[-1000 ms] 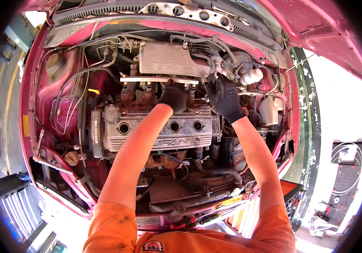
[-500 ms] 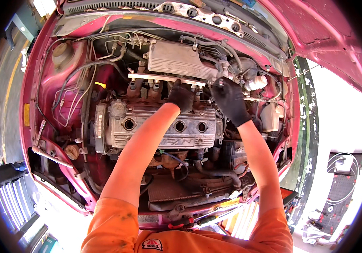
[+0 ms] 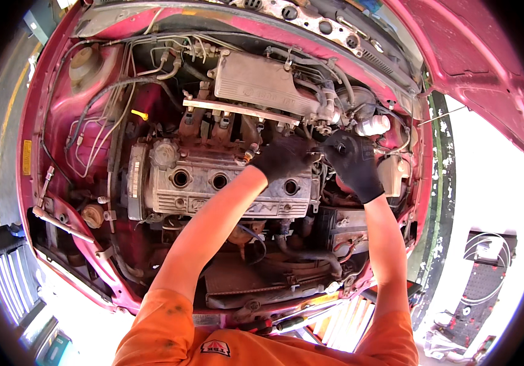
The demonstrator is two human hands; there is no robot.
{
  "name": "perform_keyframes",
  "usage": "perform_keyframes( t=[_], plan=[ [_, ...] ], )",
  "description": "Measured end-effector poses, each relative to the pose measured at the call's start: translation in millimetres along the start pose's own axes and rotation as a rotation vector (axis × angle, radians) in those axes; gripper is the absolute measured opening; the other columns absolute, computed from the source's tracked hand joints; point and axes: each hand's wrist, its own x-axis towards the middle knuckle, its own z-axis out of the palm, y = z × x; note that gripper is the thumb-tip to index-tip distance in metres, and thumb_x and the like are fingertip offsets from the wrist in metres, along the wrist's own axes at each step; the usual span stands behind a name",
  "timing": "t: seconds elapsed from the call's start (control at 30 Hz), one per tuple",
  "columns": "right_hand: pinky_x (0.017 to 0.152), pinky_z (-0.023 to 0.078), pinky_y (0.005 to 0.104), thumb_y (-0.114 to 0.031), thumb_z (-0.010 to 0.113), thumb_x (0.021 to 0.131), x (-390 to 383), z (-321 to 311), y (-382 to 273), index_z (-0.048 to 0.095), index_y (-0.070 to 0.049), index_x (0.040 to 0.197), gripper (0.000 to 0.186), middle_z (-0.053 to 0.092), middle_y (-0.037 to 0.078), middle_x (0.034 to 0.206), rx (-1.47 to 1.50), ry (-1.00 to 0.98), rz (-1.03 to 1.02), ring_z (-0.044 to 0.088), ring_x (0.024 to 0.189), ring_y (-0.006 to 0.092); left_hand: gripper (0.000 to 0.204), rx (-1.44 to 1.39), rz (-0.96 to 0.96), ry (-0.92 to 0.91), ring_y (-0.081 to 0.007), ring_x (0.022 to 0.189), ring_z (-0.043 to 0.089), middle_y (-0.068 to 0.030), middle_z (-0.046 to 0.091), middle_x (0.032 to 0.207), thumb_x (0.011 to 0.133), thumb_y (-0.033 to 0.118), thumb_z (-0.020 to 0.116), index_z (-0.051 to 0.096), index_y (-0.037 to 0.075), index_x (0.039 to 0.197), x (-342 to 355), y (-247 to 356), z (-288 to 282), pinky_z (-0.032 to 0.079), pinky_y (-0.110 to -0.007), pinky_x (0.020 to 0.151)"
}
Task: The person unscrews bolts on the fuel rail and engine component using a wrench, then removes small parts and places them aside while working under the hood of a car.
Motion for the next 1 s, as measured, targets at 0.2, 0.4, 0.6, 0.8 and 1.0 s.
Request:
perform_keyframes(
  t=[0.2, 0.4, 0.6, 0.8, 1.0],
  plan=[
    [0.059, 0.047, 0.0377, -0.013, 0.068, 0.075, 19, -19, -13, 0.061, -0.011, 0.082, 0.010, 0.060, 0.007, 0.073, 0.091, 0.022, 0.111, 0.059, 0.066, 0.0284, 0.033, -0.197, -0.031, 0.143, -0.0347, 0.080, 0.063, -0.0190, 0.064, 0.082, 0.088, 0.039, 0.051, 0.059, 0.008, 0.097, 12, 1, 29, 0.048, -0.047, 0.073],
    [0.051, 0.044, 0.0434, -0.026, 0.058, 0.078, 53, -36, -31, 0.063, -0.009, 0.067, 0.020, 0.060, 0.013, 0.062, -0.158, -0.404, 0.190, 0.059, 0.058, 0.0305, 0.026, -0.034, -0.142, 0.191, -0.0324, 0.068, 0.064, -0.0163, 0.065, 0.072, 0.082, 0.031, 0.055, 0.065, 0.007, 0.077, 21, 2, 47, 0.050, -0.047, 0.063],
    [0.053, 0.045, 0.0403, -0.027, 0.059, 0.073, 65, -6, -41, 0.066, -0.014, 0.067, 0.016, 0.065, 0.010, 0.066, -0.342, -0.643, 0.214, 0.062, 0.061, 0.0239, 0.023, -0.196, -0.005, 0.236, -0.0319, 0.068, 0.064, -0.0143, 0.066, 0.072, 0.075, 0.031, 0.061, 0.066, 0.009, 0.080, 18, -4, 53, 0.051, -0.043, 0.065],
    [0.059, 0.045, 0.0403, -0.021, 0.057, 0.074, 97, -2, -113, 0.066, -0.011, 0.069, 0.014, 0.065, 0.011, 0.070, -0.053, -0.252, 0.130, 0.062, 0.066, 0.0250, 0.024, -0.074, -0.008, 0.153, -0.0309, 0.078, 0.062, -0.0151, 0.064, 0.084, 0.079, 0.028, 0.058, 0.063, 0.008, 0.091, 13, -8, 46, 0.050, -0.041, 0.071],
    [0.066, 0.045, 0.0425, -0.017, 0.054, 0.077, 52, 69, 4, 0.067, -0.008, 0.074, 0.015, 0.065, 0.013, 0.075, -0.068, -0.427, 0.405, 0.062, 0.072, 0.0275, 0.027, 0.148, -0.053, -0.041, -0.0298, 0.088, 0.061, -0.0160, 0.062, 0.097, 0.084, 0.026, 0.054, 0.060, 0.007, 0.103, 26, -6, 54, 0.049, -0.039, 0.077]
  ],
)
